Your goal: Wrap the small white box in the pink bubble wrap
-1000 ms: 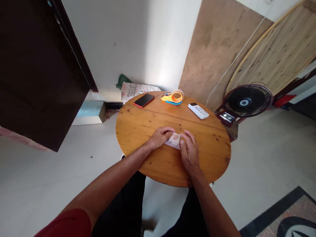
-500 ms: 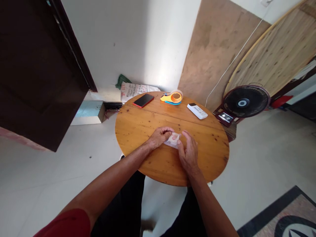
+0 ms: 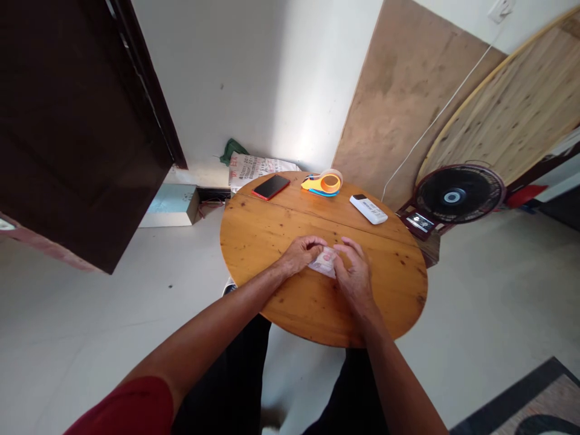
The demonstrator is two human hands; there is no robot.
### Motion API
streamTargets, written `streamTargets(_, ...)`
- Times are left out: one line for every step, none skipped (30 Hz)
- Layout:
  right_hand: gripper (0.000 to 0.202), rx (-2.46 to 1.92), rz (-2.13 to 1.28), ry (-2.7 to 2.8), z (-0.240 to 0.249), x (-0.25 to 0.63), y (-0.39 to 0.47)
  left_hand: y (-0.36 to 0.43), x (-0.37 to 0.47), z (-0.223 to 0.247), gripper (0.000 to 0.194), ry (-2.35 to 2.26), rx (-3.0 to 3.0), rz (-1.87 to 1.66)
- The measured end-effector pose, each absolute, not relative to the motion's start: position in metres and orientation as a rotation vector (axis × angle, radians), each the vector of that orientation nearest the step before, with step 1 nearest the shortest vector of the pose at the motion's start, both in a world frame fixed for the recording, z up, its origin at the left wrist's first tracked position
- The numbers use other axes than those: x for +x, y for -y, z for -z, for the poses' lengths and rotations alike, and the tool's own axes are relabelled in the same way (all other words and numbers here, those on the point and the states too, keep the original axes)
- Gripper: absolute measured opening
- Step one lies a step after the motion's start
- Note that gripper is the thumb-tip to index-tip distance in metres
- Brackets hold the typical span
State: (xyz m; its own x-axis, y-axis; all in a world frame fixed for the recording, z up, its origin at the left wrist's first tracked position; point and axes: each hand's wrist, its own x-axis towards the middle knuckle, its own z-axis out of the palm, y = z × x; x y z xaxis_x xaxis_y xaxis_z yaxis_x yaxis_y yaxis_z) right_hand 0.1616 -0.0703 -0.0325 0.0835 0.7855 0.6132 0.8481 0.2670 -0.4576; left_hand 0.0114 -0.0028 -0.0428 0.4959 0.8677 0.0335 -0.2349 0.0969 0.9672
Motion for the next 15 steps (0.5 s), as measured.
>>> streamTargets(0.02, -1.513, 0.121, 1.713, 0.032, 0.163, 0.069, 0.003, 0.012, 0.043, 0.024, -0.661, 1.19, -0.911)
streamTargets(0.02, -1.511, 0.146, 1.725, 0.031, 0.164, 0.067, 0.003, 0.012, 0.043, 0.024, -0.661, 1.178, -0.91)
streamTargets(0.021, -1.509, 0.161, 1.729, 0.03, 0.165, 0.066, 0.003, 0.012, 0.043, 0.024, -0.661, 1.168, -0.907)
streamTargets(0.021, -1.508, 0.165, 1.725, 0.03, 0.166, 0.066, 0.003, 0.012, 0.043, 0.024, -0.663, 1.161, -0.903)
streamTargets(0.022, -1.506, 0.156, 1.717, 0.03, 0.166, 0.065, 0.003, 0.012, 0.043, 0.024, -0.665, 1.157, -0.898)
streamTargets(0.022, -1.503, 0.139, 1.705, 0.03, 0.166, 0.065, 0.004, 0.012, 0.042, 0.023, -0.668, 1.158, -0.894)
streamTargets(0.022, -1.5, 0.117, 1.697, 0.029, 0.165, 0.065, 0.004, 0.012, 0.042, 0.022, -0.671, 1.161, -0.893)
streamTargets(0.022, -1.499, 0.098, 1.691, 0.029, 0.164, 0.065, 0.004, 0.012, 0.041, 0.022, -0.674, 1.163, -0.893)
streamTargets(0.022, -1.497, 0.08, 1.688, 0.029, 0.163, 0.065, 0.004, 0.011, 0.04, 0.021, -0.675, 1.163, -0.897)
streamTargets(0.021, -1.493, 0.064, 1.686, 0.029, 0.161, 0.065, 0.004, 0.011, 0.04, 0.021, -0.675, 1.161, -0.901)
streamTargets(0.021, -1.49, 0.049, 1.684, 0.029, 0.16, 0.065, 0.004, 0.011, 0.039, 0.02, -0.674, 1.16, -0.904)
streamTargets(0.021, -1.486, 0.033, 1.682, 0.029, 0.159, 0.066, 0.004, 0.011, 0.039, 0.021, -0.673, 1.16, -0.906)
streamTargets(0.022, -1.482, 0.015, 1.68, 0.029, 0.157, 0.066, 0.004, 0.011, 0.039, 0.021, -0.676, 1.164, -0.908)
streamTargets(0.022, -1.48, -0.002, 1.678, 0.029, 0.156, 0.067, 0.003, 0.011, 0.04, 0.021, -0.682, 1.17, -0.912)
streamTargets(0.022, -1.479, -0.015, 1.68, 0.029, 0.156, 0.067, 0.003, 0.012, 0.04, 0.02, -0.688, 1.178, -0.915)
